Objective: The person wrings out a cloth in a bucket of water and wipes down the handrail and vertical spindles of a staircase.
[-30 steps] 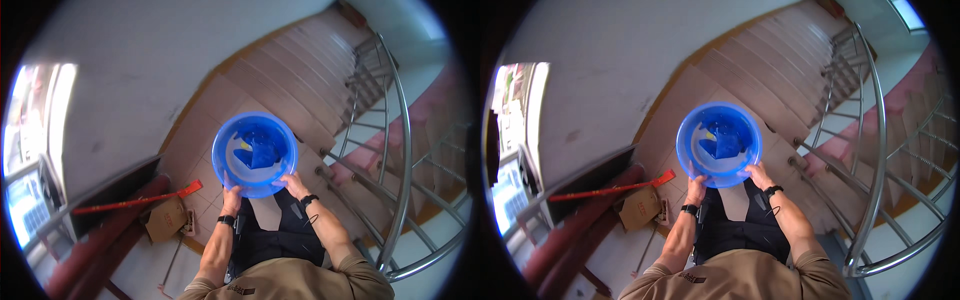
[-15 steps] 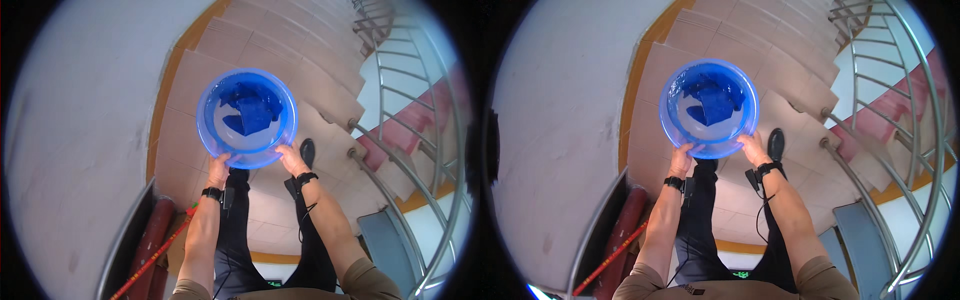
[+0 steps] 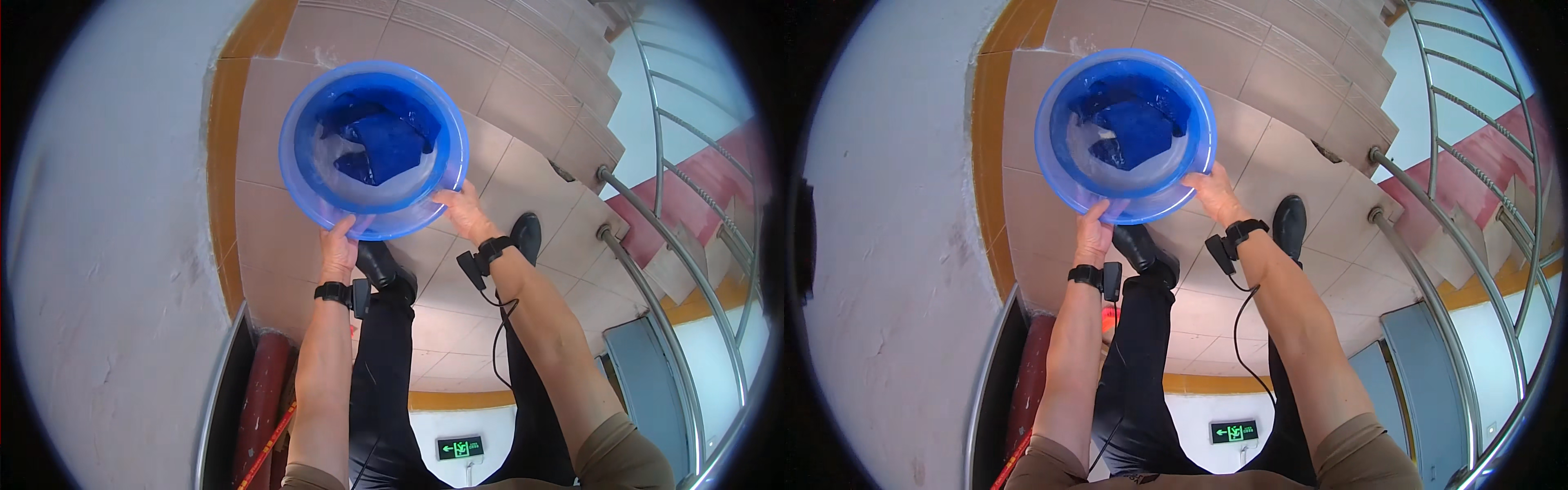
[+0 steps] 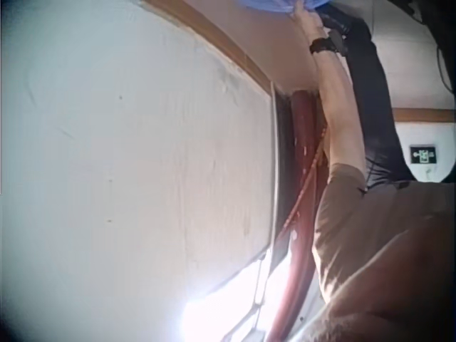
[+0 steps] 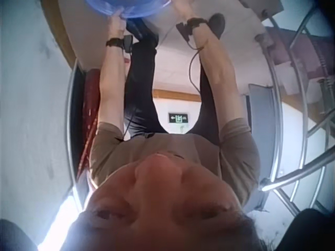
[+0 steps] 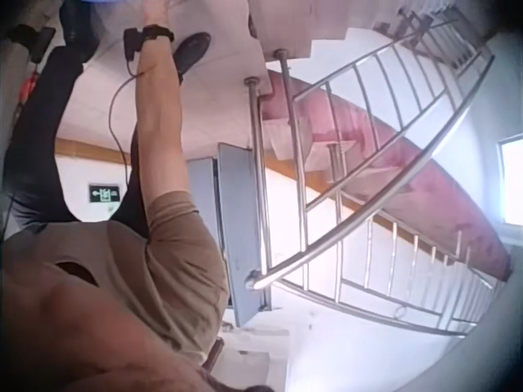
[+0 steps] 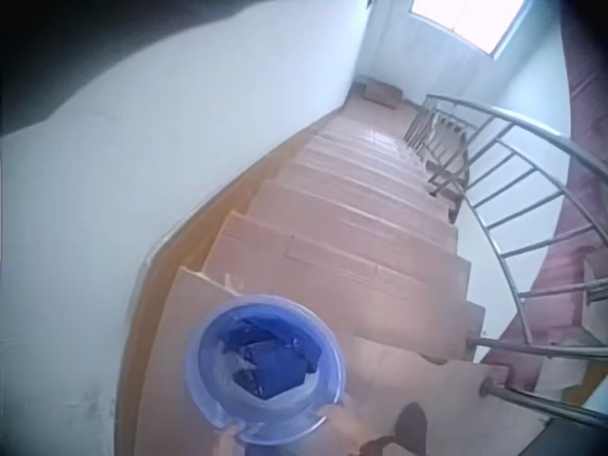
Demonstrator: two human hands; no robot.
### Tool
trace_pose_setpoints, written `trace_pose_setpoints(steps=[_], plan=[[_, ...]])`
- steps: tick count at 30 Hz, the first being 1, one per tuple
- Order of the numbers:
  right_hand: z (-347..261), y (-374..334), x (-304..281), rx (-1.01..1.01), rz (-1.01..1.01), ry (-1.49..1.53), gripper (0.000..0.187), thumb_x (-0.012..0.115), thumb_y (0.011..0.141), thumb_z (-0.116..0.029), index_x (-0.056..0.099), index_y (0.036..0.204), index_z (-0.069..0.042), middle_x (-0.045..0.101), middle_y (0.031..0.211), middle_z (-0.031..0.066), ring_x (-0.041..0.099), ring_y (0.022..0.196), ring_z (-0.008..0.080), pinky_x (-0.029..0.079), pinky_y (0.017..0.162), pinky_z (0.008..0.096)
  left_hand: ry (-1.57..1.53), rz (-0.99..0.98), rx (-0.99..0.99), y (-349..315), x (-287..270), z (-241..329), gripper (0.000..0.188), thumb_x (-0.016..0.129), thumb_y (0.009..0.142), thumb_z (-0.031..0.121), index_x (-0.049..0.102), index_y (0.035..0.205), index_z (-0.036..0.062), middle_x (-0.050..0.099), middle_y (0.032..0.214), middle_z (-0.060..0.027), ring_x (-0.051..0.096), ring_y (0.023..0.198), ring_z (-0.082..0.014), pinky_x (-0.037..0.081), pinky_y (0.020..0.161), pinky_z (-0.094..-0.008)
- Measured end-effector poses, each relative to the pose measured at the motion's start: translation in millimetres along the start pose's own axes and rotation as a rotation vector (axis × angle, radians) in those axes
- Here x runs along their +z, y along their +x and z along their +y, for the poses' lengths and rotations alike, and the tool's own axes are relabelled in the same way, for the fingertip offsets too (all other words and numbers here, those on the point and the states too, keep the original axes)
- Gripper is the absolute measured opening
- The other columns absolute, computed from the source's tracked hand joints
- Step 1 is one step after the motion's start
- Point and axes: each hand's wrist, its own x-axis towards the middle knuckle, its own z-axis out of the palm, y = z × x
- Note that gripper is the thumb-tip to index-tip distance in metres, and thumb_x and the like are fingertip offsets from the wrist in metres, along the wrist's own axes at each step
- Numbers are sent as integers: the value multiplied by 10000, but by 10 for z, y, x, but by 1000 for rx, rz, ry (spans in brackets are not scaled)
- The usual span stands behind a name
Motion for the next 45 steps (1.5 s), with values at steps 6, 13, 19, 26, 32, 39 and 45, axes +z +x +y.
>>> trace_pose_setpoints(steps=[6, 13, 19, 26, 32, 39, 45], plan=[[-84, -339, 109, 142, 43, -50, 440, 663, 869, -24, 572, 1299, -41, 662, 1183, 103, 672, 981, 207, 562, 870, 367, 155, 286, 151, -197, 64, 69, 611, 654, 838, -80, 496, 1404, 88, 585, 1298, -120, 584, 1197, -286, 526, 965, -441], [270, -1174, -630, 132, 100, -288, 429, 464, 979, 14, 523, 1400, -45, 657, 1103, 87, 644, 844, 147, 543, 713, 272, 1207, 181, 666, -38, 1271, 173, 602, 698, 835, 66, 504, 1401, 3, 613, 1303, -174, 583, 1222, -244, 467, 1011, -355], [7, -1849, -671, 238, -103, -449, 423, 514, 959, -2, 546, 1378, -54, 658, 1049, 68, 646, 847, 143, 541, 722, 277, 847, 242, 108, 475, 1468, 254, 350, 714, 848, 156, 680, 1136, -39, 708, 1135, -192, 668, 1070, -321, 489, 930, -392], [-585, -1929, -476, 196, -87, -259, 476, 635, 993, -172, 488, 1431, -58, 652, 1219, 112, 671, 1014, 207, 568, 860, 357, 352, 83, 294, -629, 1756, 538, 293, 651, 892, 90, 681, 1167, -5, 715, 1036, -55, 627, 931, -123, 505, 849, -299], [-1055, -1333, 540, 237, -120, 201, 721, 709, 958, -279, 338, 1527, -36, 557, 1335, 143, 683, 1003, 278, 591, 850, 418, 354, -55, 235, -1322, 1935, 829, 264, 634, 900, 74, 678, 1154, 20, 703, 1050, -35, 621, 929, -115, 496, 854, -273], [-782, -299, 859, -92, 50, -472, 538, 726, 874, -253, 583, 1320, 12, 705, 1089, 170, 699, 990, 307, 557, 915, 409, 733, 264, 216, -875, 1587, 672, 244, 660, 872, 88, 628, 1097, 0, 682, 951, -58, 620, 849, -140, 507, 782, -295], [-438, 88, 755, -215, 180, -999, 506, 687, 839, -245, 631, 1283, -7, 681, 1197, 273, 653, 1149, 401, 510, 991, 440, 249, 281, -100, -574, 1119, 468, 649, 653, 913, 175, 324, 1450, 18, 461, 1323, -170, 496, 1189, -336, 538, 894, -537]])
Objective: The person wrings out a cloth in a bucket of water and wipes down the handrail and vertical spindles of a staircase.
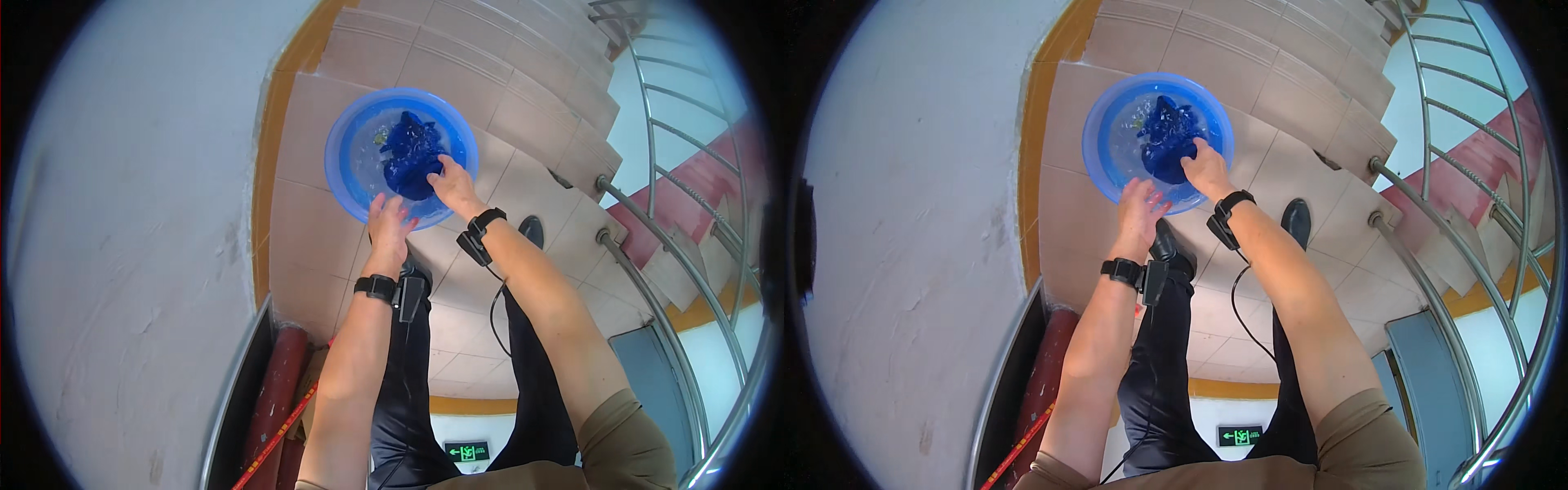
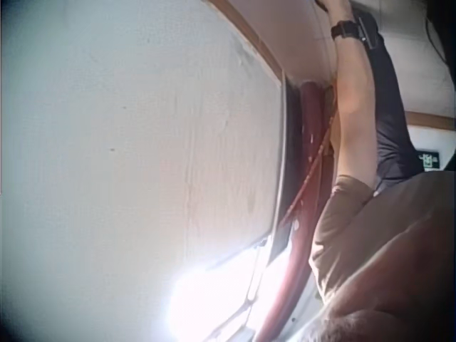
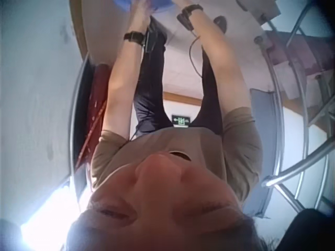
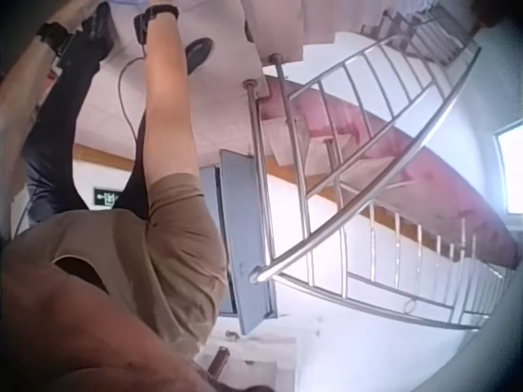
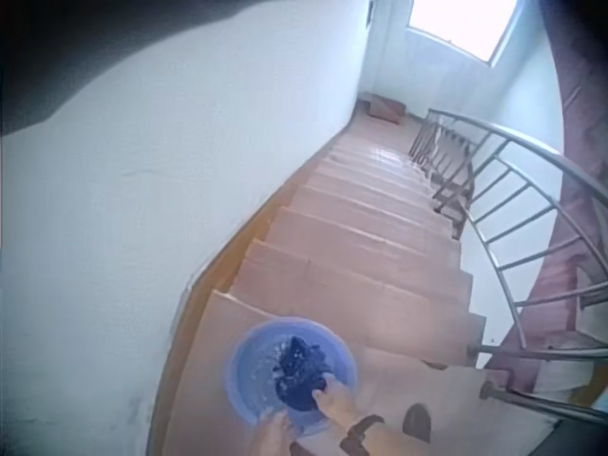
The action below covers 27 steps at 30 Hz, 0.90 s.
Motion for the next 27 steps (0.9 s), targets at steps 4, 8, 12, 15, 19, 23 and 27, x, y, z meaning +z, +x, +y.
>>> trace_pose_setpoints(steps=[4, 8, 12, 15, 19, 23, 27], plan=[[124, -52, -67, -23, 91, 182, 311, 686, 855, -204, 714, 1076, 13, 748, 970, 169, 724, 921, 307, 560, 836, 383, -190, -141, -301, 175, 283, -70, 753, 705, 914, 368, 313, 1468, 43, 474, 1327, -179, 522, 1172, -347, 532, 913, -557], [-505, -1014, -151, -22, -271, 710, 65, 673, 906, -18, 692, 968, -23, 678, 898, 26, 647, 836, 96, 522, 735, 248, -377, -297, -370, 64, 131, 295, 694, 695, 921, 490, 442, 1374, 29, 629, 1167, -178, 643, 1019, -307, 562, 881, -481], [-822, -1425, -448, -107, -408, 731, 127, 668, 946, -68, 671, 1062, -18, 668, 904, -1, 617, 836, 61, 506, 763, 227, -73, -276, -155, 174, -122, 323, 251, 644, 910, 182, 643, 1080, -2, 690, 878, -116, 685, 785, -248, 573, 753, -383], [-888, -1153, -616, -139, -8, 661, 366, 669, 966, -255, 628, 1255, -34, 668, 1035, 26, 592, 931, 134, 488, 873, 292, -13, -214, -27, -388, 47, 541, 283, 587, 845, 52, 630, 1121, 9, 679, 976, -104, 677, 872, -235, 567, 763, -378], [-789, -539, -566, -191, -137, 694, 483, 624, 1009, -348, 581, 1379, -41, 612, 1297, 74, 533, 1221, 159, 430, 1039, 316, -66, -305, -3, -917, 119, 737, 327, 618, 864, 117, 629, 1181, 35, 673, 1082, -84, 664, 949, -224, 554, 871, -381], [-1137, -692, -530, 104, -350, 950, 412, 655, 973, -393, 688, 1171, -34, 680, 1088, 54, 602, 1038, 129, 484, 906, 291, -185, -261, 27, -1059, 119, 944, 421, 625, 978, 380, 616, 1233, 45, 677, 1135, -64, 657, 1011, -191, 529, 927, -363], [-1384, -1137, -408, 128, -215, 1037, 280, 721, 900, -312, 694, 936, -35, 667, 878, 39, 595, 829, 121, 484, 738, 284, -275, -224, 29, -669, -108, 894, 470, 619, 982, 449, 606, 1262, 71, 661, 1210, -85, 637, 1111, -234, 506, 999, -413]])
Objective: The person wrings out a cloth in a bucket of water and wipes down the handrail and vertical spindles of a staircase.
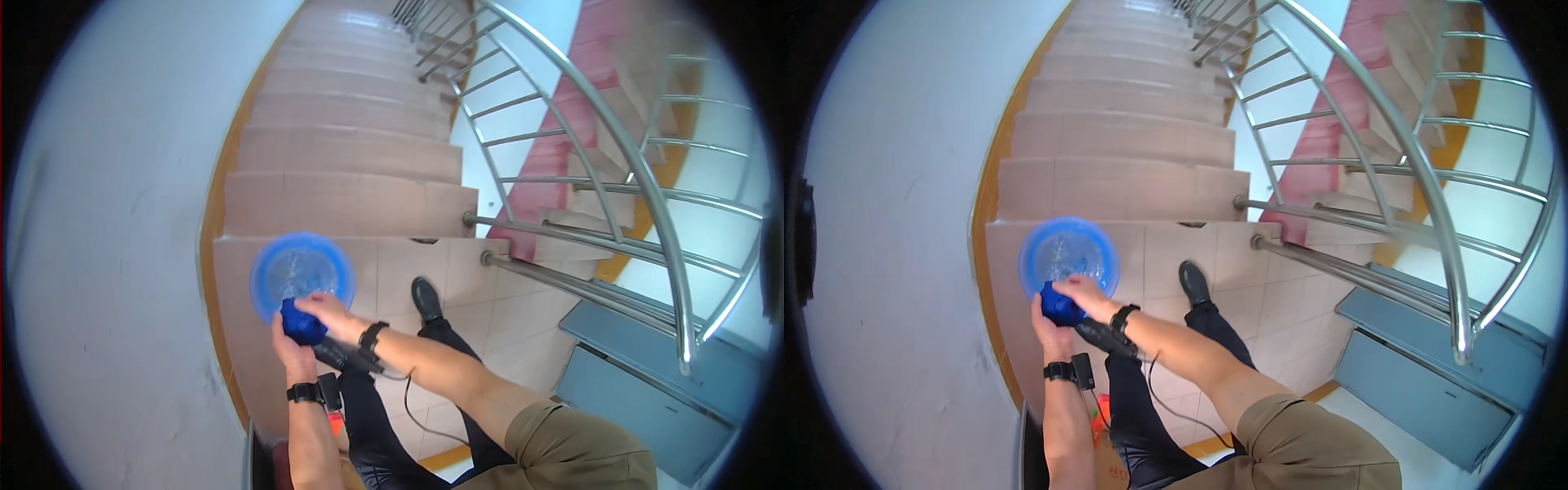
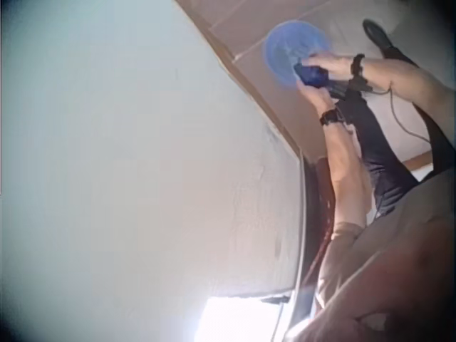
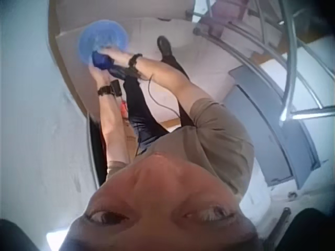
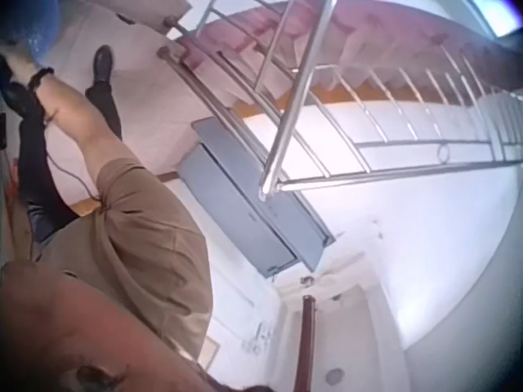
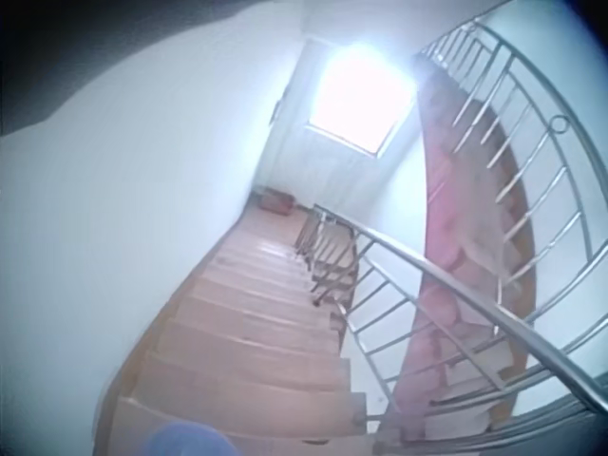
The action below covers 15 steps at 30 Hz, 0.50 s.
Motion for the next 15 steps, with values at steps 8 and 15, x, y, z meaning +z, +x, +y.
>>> trace_pose_setpoints(steps=[8, 15], plan=[[110, -210, 20, 26, 69, -101, 443, 567, 900, -233, 523, 1243, 43, 607, 1105, 160, 597, 1023, 249, 496, 898, 367, 47, -234, -113, -288, 184, 236, 399, 680, 930, 298, 608, 1264, 92, 646, 1202, -103, 630, 1126, -249, 511, 1005, -413], [-311, -771, 388, 347, -185, 6, 770, 549, 986, -545, 333, 1534, -49, 501, 1410, 155, 435, 1384, 329, 483, 1028, 370, 341, -26, 65, -271, -3, 378, 202, 704, 827, 154, 628, 1001, 88, 658, 937, -71, 658, 854, -220, 561, 774, -362]])
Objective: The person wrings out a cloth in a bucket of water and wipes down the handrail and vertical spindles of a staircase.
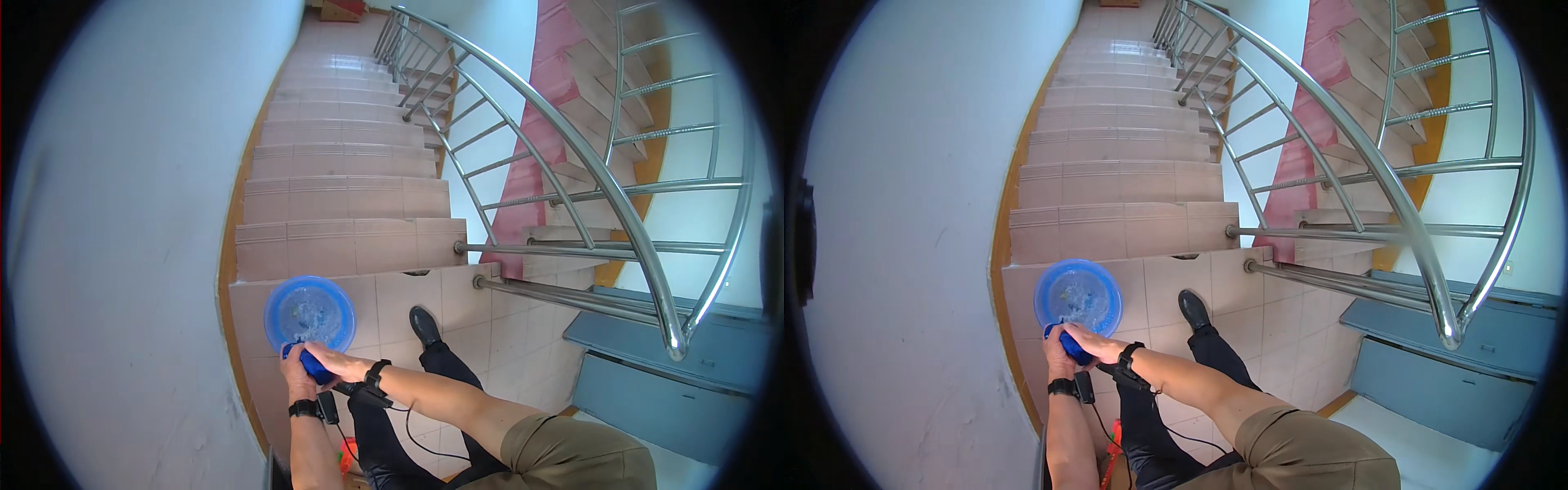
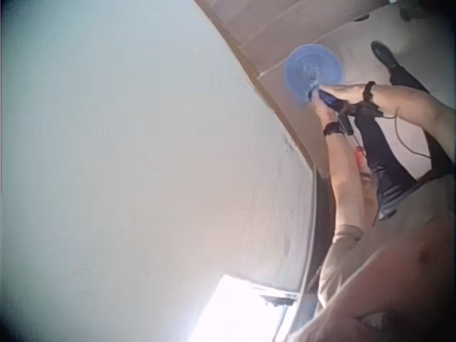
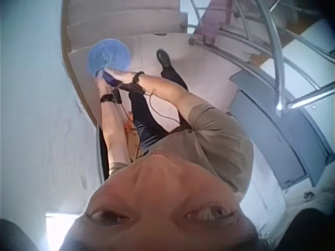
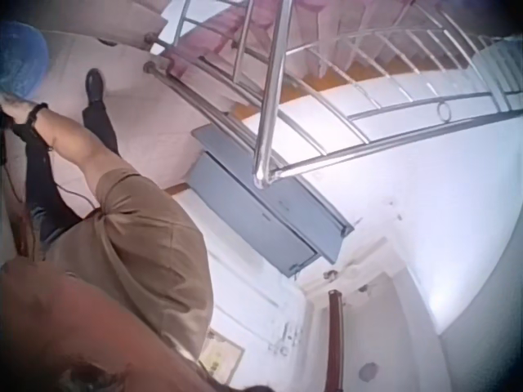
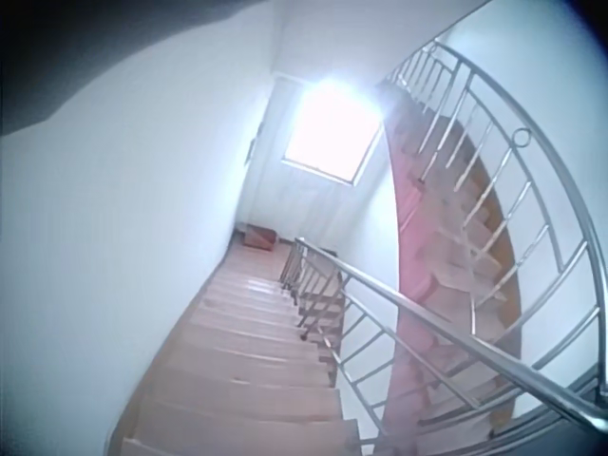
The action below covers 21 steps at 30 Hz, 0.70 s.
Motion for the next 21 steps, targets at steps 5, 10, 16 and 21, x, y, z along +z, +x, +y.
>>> trace_pose_setpoints(steps=[5, 10, 16, 21], plan=[[-173, -20, -360, -119, -50, -306, 627, 646, 935, -584, 559, 1359, -130, 608, 1000, 30, 552, 784, 110, 439, 538, 268, 79, -10, 149, 19, 375, 27, 145, 640, 794, 75, 594, 932, 74, 589, 845, -53, 603, 763, -197, 529, 702, -350], [-366, -109, -178, -38, -144, -356, 530, 757, 840, -544, 627, 1064, -80, 570, 788, -6, 495, 601, 92, 353, 446, 242, 68, 111, 171, 12, 150, -6, 404, 636, 829, 82, 573, 1228, 64, 586, 1019, -90, 602, 911, -233, 525, 830, -384], [-430, -245, -274, 172, -393, -15, 396, 766, 878, -334, 597, 1091, -46, 627, 866, 82, 527, 576, 98, 319, 372, 173, -228, -603, -1, -388, 89, 364, 773, 710, 913, 341, 345, 1565, 143, 506, 1428, -143, 576, 1208, -290, 507, 1009, -433], [-320, -464, 22, 163, -313, 111, 388, 800, 875, -307, 544, 1092, -113, 575, 831, 41, 483, 574, 81, 316, 388, 179, -257, -645, -22, -515, 82, 570, 405, 744, 877, 248, 612, 1229, 100, 643, 1235, -165, 625, 1165, -339, 511, 1016, -477]])
